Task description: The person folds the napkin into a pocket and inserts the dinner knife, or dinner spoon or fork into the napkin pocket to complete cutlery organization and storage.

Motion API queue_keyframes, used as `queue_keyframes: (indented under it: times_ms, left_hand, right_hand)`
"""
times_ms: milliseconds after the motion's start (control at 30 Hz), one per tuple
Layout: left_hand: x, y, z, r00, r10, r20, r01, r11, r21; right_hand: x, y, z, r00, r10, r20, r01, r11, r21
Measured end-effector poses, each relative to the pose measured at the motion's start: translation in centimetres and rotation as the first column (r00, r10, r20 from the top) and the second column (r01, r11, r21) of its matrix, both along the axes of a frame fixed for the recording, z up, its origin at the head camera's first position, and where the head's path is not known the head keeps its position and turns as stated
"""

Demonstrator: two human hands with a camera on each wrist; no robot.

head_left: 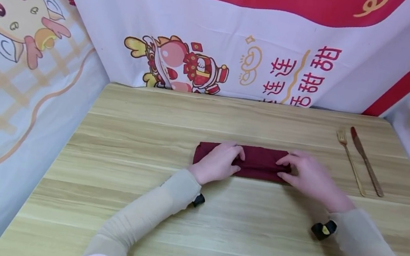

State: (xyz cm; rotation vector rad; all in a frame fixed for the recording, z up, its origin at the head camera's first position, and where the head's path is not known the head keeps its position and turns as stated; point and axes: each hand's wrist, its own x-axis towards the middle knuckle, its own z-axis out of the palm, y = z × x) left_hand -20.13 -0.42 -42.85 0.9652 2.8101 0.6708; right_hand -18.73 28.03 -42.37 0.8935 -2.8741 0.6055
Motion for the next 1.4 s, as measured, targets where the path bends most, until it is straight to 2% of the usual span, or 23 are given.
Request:
queue_keyframes:
  times_ms: [133,267,367,500,667,833,900,1067,1133,1300,1400]
  left_hand:
    - [-0.2,-0.1,0.6,0.999,-0.004,0.038,0.005,1.0,-0.022]
    - [-0.4,-0.7,1.3,0.993,-0.044,0.107,0.041,0.999,0.035]
    - [-0.4,-1.2,1.5,0.982,-0.093,0.164,0.08,0.993,0.086]
    - [-0.3,-1.2,1.4,0.97,-0.119,0.211,0.106,0.992,0.07]
    - [-0.4,-1.0,1.0,0.983,-0.067,0.174,0.072,0.997,-0.022]
    - [-0.6,-0.9,1.0,0.987,-0.051,0.152,0.059,0.997,-0.046]
    - [-0.7,-1.0,1.0,0.988,-0.063,0.141,0.07,0.996,-0.048]
    - [-0.9,-1.2,0.9,0.986,-0.108,0.126,0.109,0.994,-0.005]
    - [-0.9,-1.3,0.9,0.983,-0.135,0.123,0.133,0.991,0.022]
    - [-0.8,-1.3,1.0,0.973,-0.208,0.104,0.204,0.978,0.049]
    - [-0.9,-1.2,1.0,0.97,-0.219,0.102,0.217,0.976,0.033]
  right_hand:
    - [-0.1,-0.2,-0.5,1.0,0.002,-0.019,-0.002,1.0,-0.007]
    - [0.1,-0.6,-0.1,0.999,-0.028,0.044,0.029,1.0,-0.012]
    - [0.3,-0.8,0.4,0.994,-0.046,0.098,0.047,0.999,0.0]
    - [0.5,-0.8,0.8,0.989,-0.05,0.139,0.052,0.999,-0.009]
    - [0.6,-0.6,1.5,0.991,-0.003,0.134,0.014,0.996,-0.084]
    - [0.8,-0.7,2.4,0.998,0.04,0.049,-0.036,0.995,-0.097]
    - [1.0,-0.9,2.3,0.998,0.053,0.017,-0.052,0.997,-0.051]
    - [1.4,-1.0,1.3,0.99,0.057,0.127,-0.063,0.997,0.041]
    - [1.2,-0.9,1.0,0.984,0.049,0.17,-0.054,0.998,0.026]
    - [0.4,-0.4,0.5,0.987,0.065,0.15,-0.065,0.998,-0.007]
    - [0.0,-0.3,0.4,0.985,0.065,0.162,-0.067,0.998,0.003]
